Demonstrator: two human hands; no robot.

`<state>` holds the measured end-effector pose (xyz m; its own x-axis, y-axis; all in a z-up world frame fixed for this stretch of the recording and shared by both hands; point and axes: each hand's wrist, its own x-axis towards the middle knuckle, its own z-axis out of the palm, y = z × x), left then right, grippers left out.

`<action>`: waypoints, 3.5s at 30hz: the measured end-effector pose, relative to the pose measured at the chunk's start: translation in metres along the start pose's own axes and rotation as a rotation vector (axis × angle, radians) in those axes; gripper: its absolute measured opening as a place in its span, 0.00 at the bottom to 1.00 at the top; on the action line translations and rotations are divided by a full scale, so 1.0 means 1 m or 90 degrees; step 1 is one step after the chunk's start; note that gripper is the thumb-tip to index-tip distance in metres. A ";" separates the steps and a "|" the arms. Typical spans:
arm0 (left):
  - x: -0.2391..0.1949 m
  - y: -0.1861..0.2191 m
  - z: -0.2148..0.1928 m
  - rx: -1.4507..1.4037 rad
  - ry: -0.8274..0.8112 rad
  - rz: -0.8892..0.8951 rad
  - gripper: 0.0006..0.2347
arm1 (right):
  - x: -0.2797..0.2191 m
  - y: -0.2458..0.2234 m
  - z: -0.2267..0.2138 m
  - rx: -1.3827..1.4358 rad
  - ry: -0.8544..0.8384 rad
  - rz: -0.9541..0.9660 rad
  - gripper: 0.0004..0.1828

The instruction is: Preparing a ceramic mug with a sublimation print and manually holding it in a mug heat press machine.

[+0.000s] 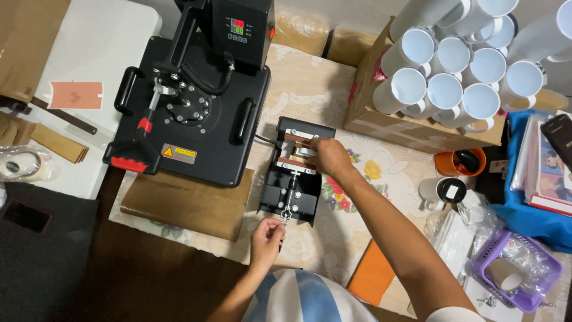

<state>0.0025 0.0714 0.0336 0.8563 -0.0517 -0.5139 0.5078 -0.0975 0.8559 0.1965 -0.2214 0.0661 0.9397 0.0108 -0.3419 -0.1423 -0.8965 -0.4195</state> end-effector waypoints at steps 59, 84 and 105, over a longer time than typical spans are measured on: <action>0.049 0.150 0.082 0.145 0.090 0.528 0.20 | -0.294 0.097 0.116 0.276 0.524 0.458 0.35; 0.317 0.319 0.024 0.693 0.093 0.348 0.45 | -0.364 0.109 0.234 0.590 0.489 0.705 0.10; 0.079 0.170 0.058 0.181 -0.419 0.442 0.21 | -0.153 -0.052 0.081 0.103 0.348 0.271 0.21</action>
<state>0.1511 -0.0065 0.1354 0.6878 -0.7200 0.0925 -0.2006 -0.0661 0.9774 0.0347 -0.1403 0.0725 0.8073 -0.5879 -0.0507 -0.5365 -0.6955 -0.4779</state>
